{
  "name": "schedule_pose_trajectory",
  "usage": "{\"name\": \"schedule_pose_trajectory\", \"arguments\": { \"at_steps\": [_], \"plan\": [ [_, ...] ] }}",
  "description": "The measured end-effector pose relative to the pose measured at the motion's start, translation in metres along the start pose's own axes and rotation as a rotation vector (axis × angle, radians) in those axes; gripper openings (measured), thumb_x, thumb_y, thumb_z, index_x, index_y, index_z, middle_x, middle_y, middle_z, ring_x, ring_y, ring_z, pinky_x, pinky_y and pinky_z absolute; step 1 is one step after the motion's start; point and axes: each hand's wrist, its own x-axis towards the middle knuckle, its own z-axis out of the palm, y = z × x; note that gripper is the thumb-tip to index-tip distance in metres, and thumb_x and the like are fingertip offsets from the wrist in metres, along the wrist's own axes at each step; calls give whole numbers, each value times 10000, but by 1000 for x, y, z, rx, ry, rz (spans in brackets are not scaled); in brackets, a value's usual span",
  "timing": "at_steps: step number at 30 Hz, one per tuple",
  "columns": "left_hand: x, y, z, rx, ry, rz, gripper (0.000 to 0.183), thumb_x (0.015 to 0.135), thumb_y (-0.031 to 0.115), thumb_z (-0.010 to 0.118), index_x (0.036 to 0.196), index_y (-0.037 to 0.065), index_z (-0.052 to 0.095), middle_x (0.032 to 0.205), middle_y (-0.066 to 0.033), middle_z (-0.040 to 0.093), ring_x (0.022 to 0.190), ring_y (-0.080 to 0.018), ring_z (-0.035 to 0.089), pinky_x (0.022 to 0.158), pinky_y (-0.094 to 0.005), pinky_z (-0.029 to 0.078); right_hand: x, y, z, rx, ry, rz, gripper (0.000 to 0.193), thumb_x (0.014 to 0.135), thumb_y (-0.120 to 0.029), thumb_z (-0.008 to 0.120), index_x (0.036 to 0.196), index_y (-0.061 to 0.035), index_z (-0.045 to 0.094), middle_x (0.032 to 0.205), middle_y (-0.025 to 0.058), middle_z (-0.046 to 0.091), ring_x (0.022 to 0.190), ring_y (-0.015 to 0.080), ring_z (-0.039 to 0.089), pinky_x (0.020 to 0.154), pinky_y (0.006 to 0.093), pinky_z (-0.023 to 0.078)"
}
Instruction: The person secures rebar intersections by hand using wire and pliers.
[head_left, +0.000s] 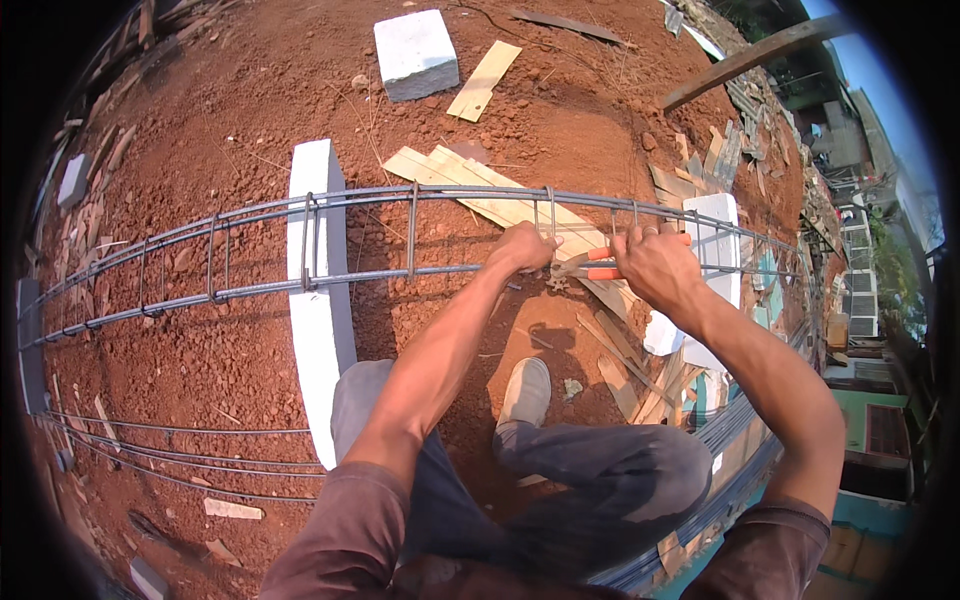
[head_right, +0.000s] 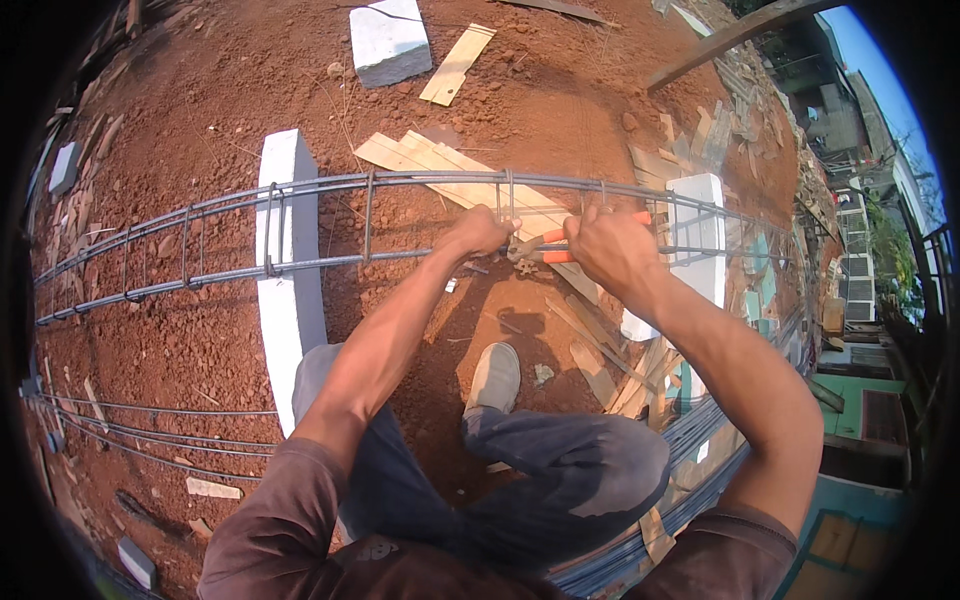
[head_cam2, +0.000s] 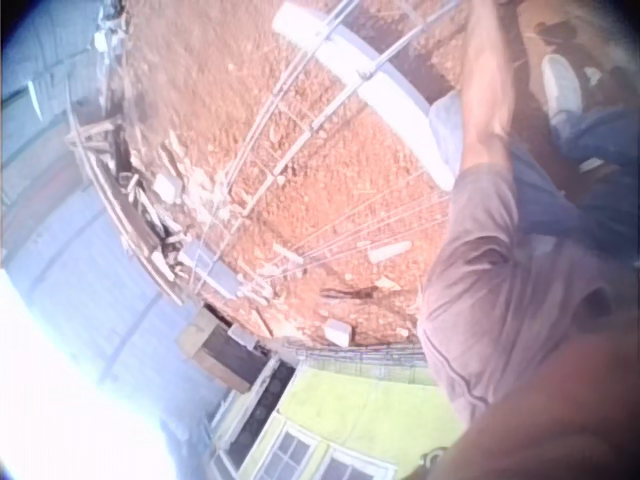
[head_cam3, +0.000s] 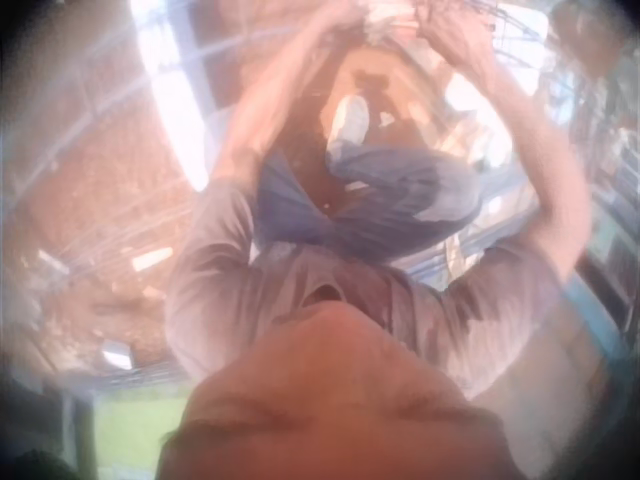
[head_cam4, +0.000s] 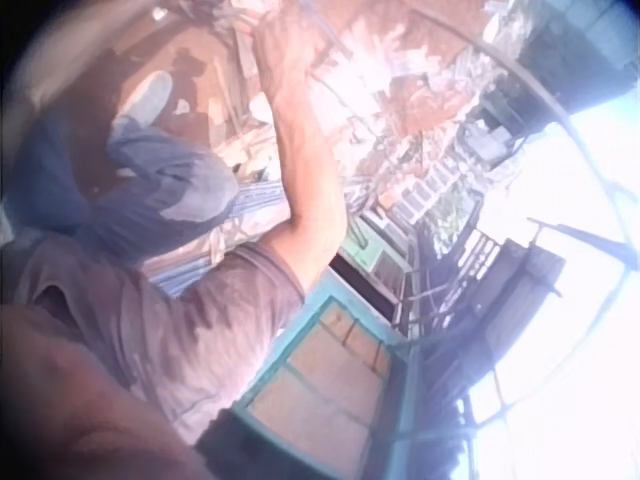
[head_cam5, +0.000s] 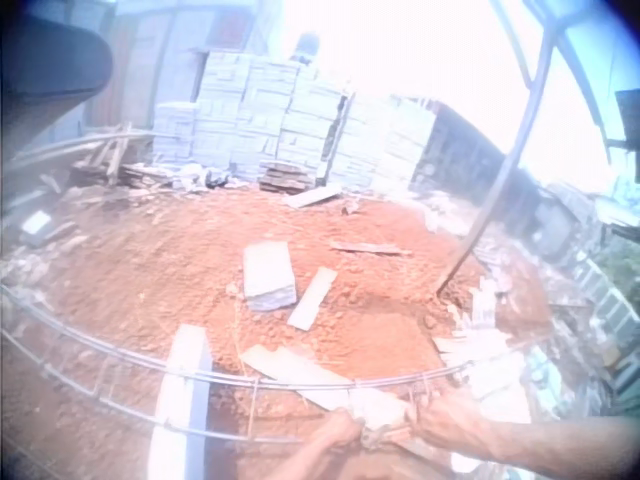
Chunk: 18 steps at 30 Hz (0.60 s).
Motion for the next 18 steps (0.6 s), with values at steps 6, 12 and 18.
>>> {"name": "schedule_pose_trajectory", "arguments": {
  "at_steps": [6,12,18],
  "plan": [
    [-10,18,0,5,-14,-63,708,942,548,652,1161,-125,677,1169,-324,688,1137,-426,676,991,-460,527,-59,-85,61,769,-222,403,252,965,-242,607,1060,-8,615,723,137,656,697,284,714,584,418,541],
    [8,3,5,3,-83,-66,732,935,561,655,1145,-139,677,1153,-335,689,1121,-425,684,981,-458,533,-55,-130,54,2230,-482,678,339,1066,-409,526,1022,-74,548,671,16,510,579,178,526,544,374,445],
    [11,-6,15,74,49,-30,663,948,590,623,740,-25,757,666,-143,722,748,-281,730,796,-427,562,-59,-143,69,2651,-544,623,440,1054,-453,540,1092,-15,561,747,100,606,583,215,612,483,351,552]
  ]
}}
